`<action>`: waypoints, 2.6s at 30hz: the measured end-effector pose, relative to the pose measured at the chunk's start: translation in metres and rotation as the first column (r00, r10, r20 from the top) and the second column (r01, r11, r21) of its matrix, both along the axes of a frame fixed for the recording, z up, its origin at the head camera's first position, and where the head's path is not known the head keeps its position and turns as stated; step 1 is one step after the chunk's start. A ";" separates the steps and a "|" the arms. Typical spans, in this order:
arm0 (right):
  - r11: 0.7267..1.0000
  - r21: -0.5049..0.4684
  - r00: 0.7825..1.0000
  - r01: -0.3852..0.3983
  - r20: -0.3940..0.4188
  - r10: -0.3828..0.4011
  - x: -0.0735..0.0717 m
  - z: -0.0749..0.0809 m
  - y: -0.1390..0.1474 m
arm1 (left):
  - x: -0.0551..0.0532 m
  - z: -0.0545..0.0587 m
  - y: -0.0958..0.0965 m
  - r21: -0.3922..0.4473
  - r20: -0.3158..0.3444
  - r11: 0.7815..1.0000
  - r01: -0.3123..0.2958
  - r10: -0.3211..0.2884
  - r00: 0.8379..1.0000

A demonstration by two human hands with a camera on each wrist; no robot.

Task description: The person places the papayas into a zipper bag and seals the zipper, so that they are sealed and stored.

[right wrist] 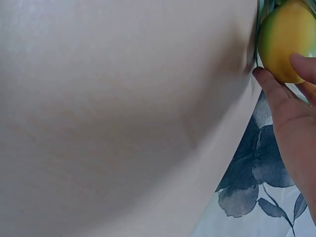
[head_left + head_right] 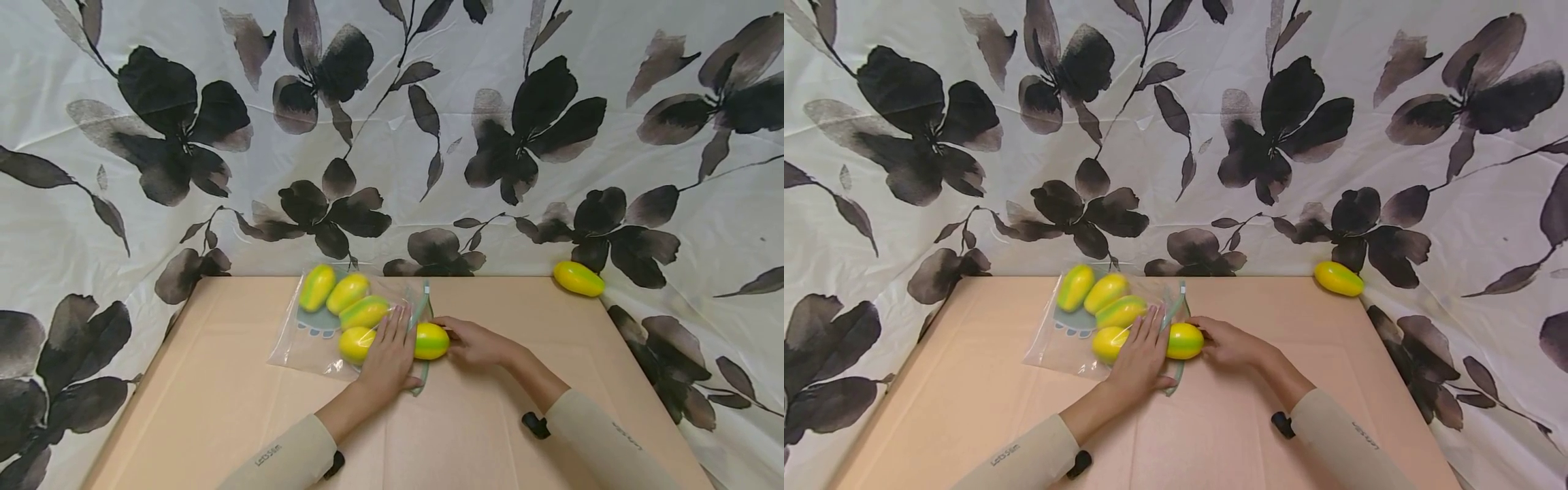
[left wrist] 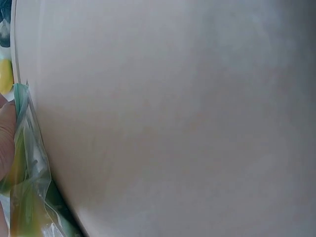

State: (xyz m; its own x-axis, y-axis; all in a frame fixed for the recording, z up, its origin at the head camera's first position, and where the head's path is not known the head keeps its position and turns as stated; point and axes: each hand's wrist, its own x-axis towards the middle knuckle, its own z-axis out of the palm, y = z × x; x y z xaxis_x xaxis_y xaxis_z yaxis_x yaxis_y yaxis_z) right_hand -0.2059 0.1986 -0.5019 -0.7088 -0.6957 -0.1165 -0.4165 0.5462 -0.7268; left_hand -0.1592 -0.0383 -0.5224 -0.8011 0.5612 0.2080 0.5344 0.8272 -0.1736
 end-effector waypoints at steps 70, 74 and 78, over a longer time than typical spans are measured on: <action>0.859 0.036 0.856 0.510 -0.114 -0.504 -0.015 -0.007 0.013 | -0.003 -0.004 -0.002 0.031 -0.003 0.999 0.019 -0.019 1.000; 0.836 0.040 0.835 0.547 -0.093 -0.542 -0.016 -0.006 0.037 | -0.003 -0.004 -0.002 0.024 0.001 1.000 0.015 -0.015 1.000; 0.814 0.048 0.814 0.578 -0.099 -0.572 -0.018 -0.003 0.061 | -0.003 -0.005 -0.001 0.021 0.001 1.000 0.012 -0.012 1.000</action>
State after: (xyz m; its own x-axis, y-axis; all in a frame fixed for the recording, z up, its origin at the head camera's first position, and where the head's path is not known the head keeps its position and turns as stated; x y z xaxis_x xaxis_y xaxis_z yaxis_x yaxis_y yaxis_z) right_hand -0.2235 0.2599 -0.5046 -0.9856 -0.1495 -0.0789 -0.0618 0.7531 -0.6550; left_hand -0.1617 -0.0396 -0.5270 -0.7947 0.5659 0.2195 0.5441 0.8245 -0.1556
